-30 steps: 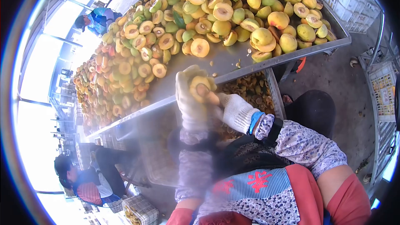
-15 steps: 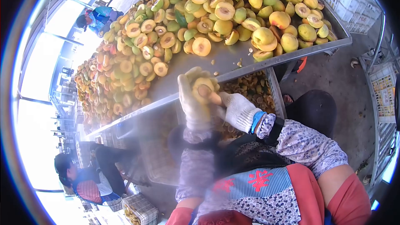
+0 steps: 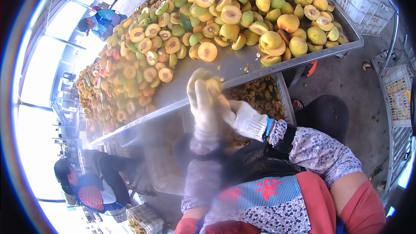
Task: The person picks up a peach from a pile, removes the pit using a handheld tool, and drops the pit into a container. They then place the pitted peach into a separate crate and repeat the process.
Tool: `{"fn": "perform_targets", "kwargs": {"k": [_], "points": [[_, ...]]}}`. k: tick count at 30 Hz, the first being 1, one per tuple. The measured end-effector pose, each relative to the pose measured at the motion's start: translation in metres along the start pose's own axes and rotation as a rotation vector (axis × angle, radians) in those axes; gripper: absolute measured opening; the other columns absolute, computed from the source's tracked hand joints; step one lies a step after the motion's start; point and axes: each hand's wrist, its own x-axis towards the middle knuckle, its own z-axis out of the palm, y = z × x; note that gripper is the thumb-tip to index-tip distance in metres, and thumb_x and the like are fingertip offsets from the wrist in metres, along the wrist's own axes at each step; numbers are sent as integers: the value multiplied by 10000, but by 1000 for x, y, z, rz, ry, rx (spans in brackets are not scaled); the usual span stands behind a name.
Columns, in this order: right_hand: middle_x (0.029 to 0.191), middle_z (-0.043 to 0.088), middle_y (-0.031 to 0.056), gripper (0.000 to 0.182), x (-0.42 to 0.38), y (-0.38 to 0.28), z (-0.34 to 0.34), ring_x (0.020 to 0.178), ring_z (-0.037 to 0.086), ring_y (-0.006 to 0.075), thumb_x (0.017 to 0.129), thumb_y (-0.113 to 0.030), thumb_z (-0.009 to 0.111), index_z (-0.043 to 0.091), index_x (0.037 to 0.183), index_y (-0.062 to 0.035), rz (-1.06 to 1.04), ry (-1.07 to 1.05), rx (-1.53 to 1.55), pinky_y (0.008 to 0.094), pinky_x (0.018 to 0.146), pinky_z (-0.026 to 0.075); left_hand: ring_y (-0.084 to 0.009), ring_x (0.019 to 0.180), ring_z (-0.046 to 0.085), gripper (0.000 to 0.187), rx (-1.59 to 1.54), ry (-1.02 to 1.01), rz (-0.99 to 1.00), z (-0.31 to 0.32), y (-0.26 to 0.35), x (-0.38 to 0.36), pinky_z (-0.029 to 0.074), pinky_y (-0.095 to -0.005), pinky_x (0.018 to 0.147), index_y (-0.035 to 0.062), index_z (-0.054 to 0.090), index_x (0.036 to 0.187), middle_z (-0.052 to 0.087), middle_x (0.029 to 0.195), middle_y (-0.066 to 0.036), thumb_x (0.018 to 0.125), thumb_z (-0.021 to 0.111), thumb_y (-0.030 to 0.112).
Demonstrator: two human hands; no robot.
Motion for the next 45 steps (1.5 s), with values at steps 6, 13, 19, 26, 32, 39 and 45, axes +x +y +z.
{"fn": "perform_targets", "kwargs": {"k": [6, 13, 19, 26, 32, 39, 45], "points": [[921, 702, 160, 461, 0, -5, -15, 859, 645, 255, 1021, -417, 513, 658, 1108, 12, 119, -183, -53, 373, 813, 497, -232, 850, 658, 504, 512, -386, 5, -19, 29, 24, 555, -328, 728, -42, 594, 1093, 643, 956, -151, 1036, 443, 435], [858, 704, 143, 507, -6, -28, -14, 800, 669, 263, 1008, -487, 496, 666, 1089, -17, 512, -328, 213, 394, 747, 512, -236, 747, 651, 528, 291, -124, 218, -9, 4, 21, 532, -325, 692, -57, 633, 966, 653, 897, -162, 1020, 475, 443], [763, 665, 83, 498, -1, -10, -14, 603, 631, 174, 999, -535, 488, 663, 1050, -71, 249, -304, -102, 321, 534, 485, -233, 670, 616, 530, 287, -178, -122, -18, 17, 23, 499, -323, 640, -59, 645, 948, 647, 773, -150, 1013, 490, 443], [599, 520, -15, 603, -2, -24, -28, 418, 482, 95, 932, -683, 495, 596, 876, -91, 512, -460, 12, 240, 380, 393, -220, 652, 637, 523, 436, -380, -514, -18, 42, 32, 515, -310, 596, -70, 664, 884, 642, 727, -139, 988, 530, 425], [546, 307, -120, 390, -10, -30, -30, 418, 285, 26, 981, -538, 501, 526, 765, -214, 727, -711, 660, 233, 355, 197, -240, 615, 626, 517, 100, -266, -221, -25, 17, 16, 509, -335, 565, -25, 637, 828, 626, 699, -145, 991, 525, 453], [552, 370, -109, 427, -9, -36, -37, 420, 341, 41, 977, -560, 492, 549, 801, -175, 674, -627, 323, 240, 354, 237, -239, 640, 634, 448, 265, -463, -213, -27, 29, 27, 516, -342, 584, -2, 615, 881, 633, 763, -126, 1012, 488, 407], [550, 439, -55, 496, -10, -24, -34, 403, 398, 85, 976, -578, 477, 593, 858, -110, 693, -712, 620, 262, 353, 289, -262, 611, 600, 440, -38, -323, -166, -17, 16, 11, 490, -360, 574, 51, 591, 837, 590, 698, -93, 996, 514, 454]]}}
